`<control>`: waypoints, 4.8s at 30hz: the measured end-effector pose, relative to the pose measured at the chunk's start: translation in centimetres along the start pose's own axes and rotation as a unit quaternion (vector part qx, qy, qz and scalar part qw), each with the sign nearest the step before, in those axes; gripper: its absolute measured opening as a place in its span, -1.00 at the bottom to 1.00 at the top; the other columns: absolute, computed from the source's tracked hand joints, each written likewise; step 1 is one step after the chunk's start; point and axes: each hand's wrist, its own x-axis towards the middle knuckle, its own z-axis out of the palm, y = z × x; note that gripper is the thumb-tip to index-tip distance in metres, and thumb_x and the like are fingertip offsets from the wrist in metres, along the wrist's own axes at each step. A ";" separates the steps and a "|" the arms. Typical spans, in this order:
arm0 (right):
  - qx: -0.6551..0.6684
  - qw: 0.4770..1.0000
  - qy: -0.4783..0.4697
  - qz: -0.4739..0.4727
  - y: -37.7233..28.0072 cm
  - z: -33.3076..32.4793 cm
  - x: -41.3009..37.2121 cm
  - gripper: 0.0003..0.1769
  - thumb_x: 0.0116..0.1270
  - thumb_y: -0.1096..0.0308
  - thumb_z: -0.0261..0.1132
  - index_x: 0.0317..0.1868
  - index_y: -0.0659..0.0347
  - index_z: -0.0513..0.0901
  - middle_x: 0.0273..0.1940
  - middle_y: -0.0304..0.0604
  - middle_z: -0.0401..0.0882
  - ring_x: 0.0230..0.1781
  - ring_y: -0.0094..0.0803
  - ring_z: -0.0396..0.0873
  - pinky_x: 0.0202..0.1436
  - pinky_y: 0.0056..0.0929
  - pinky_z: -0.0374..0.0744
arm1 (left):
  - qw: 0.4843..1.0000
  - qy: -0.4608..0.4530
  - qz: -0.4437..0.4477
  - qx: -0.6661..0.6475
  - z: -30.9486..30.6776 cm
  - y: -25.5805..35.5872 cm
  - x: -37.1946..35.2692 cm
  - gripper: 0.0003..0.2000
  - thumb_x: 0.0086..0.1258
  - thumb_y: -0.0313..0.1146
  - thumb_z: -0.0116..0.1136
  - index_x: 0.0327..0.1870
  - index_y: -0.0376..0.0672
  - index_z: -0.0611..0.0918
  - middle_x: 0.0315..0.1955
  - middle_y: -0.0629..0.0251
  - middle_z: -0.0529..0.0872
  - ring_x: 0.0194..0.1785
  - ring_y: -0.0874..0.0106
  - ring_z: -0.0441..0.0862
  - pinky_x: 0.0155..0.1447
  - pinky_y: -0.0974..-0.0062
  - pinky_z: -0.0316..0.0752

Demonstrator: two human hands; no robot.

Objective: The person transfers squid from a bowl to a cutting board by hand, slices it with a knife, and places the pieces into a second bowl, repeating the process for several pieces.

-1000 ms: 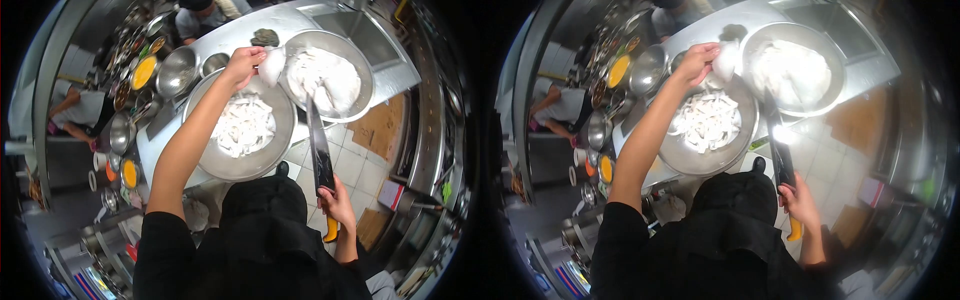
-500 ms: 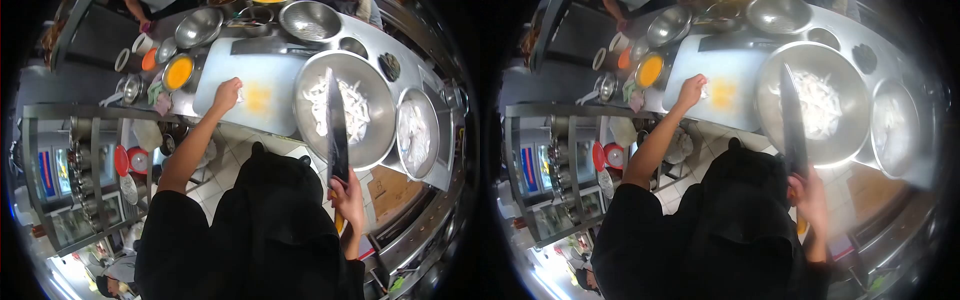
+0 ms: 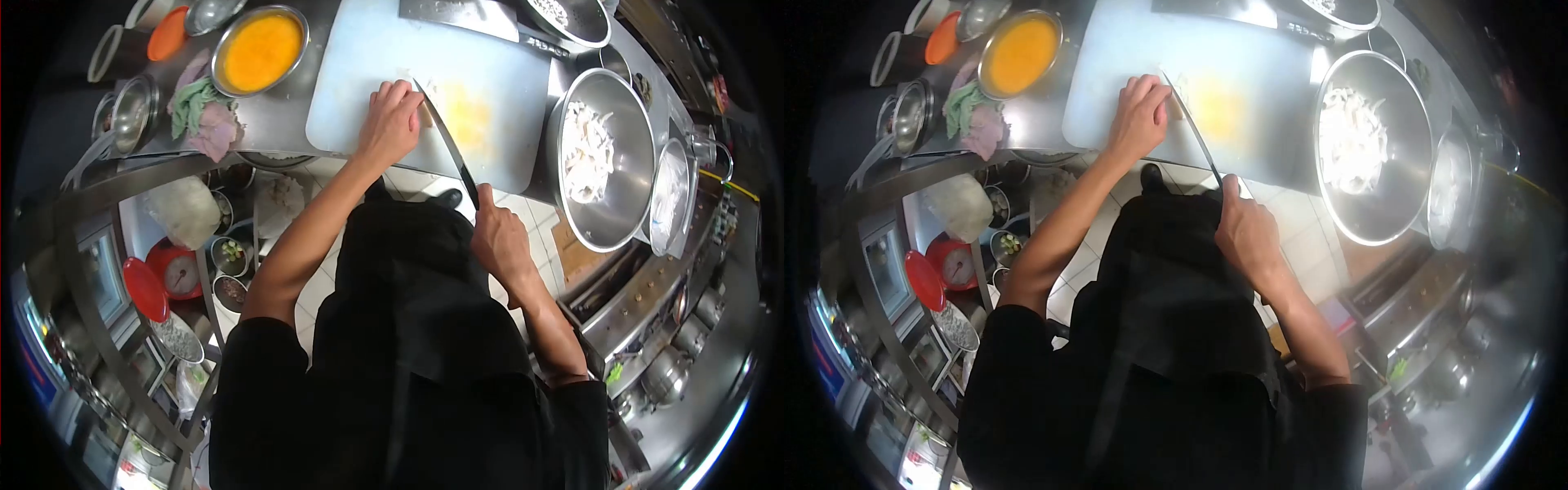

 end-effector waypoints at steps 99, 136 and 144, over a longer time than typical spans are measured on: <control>0.135 0.981 0.090 0.103 1.1 -8.2 0.9 -0.54 0.39 0.39 0.11 0.24 0.42 0.32 -0.62 -0.14 0.46 -0.67 -0.42 0.42 -0.52 -0.40 0.41 | 0.993 -0.095 -0.054 0.041 -0.1 3.9 1.1 -0.37 0.08 -0.39 0.33 0.25 -0.13 0.41 0.22 -0.02 0.32 0.23 0.03 0.28 0.19 0.09 0.27; 0.032 0.950 0.310 0.022 34.5 -12.7 -10.8 -0.66 0.08 0.54 0.19 -0.08 0.16 0.47 -0.42 0.07 0.51 -0.51 0.03 0.57 -0.39 -0.10 0.55 | 0.869 -0.365 0.316 -0.107 15.9 40.5 13.9 -0.44 0.30 -0.22 0.20 0.32 -0.16 0.41 0.29 0.11 0.45 0.33 0.17 0.40 0.45 0.05 0.09; 0.063 0.951 0.295 0.069 36.4 -11.6 -15.3 -0.75 0.03 0.55 0.22 -0.23 0.22 0.44 -0.44 0.03 0.48 -0.49 -0.03 0.56 -0.36 -0.13 0.51 | 0.873 -0.372 0.236 0.209 16.4 29.8 15.9 -0.51 0.31 -0.35 0.10 0.29 -0.22 0.42 0.31 0.04 0.40 0.45 0.14 0.22 0.49 0.13 0.03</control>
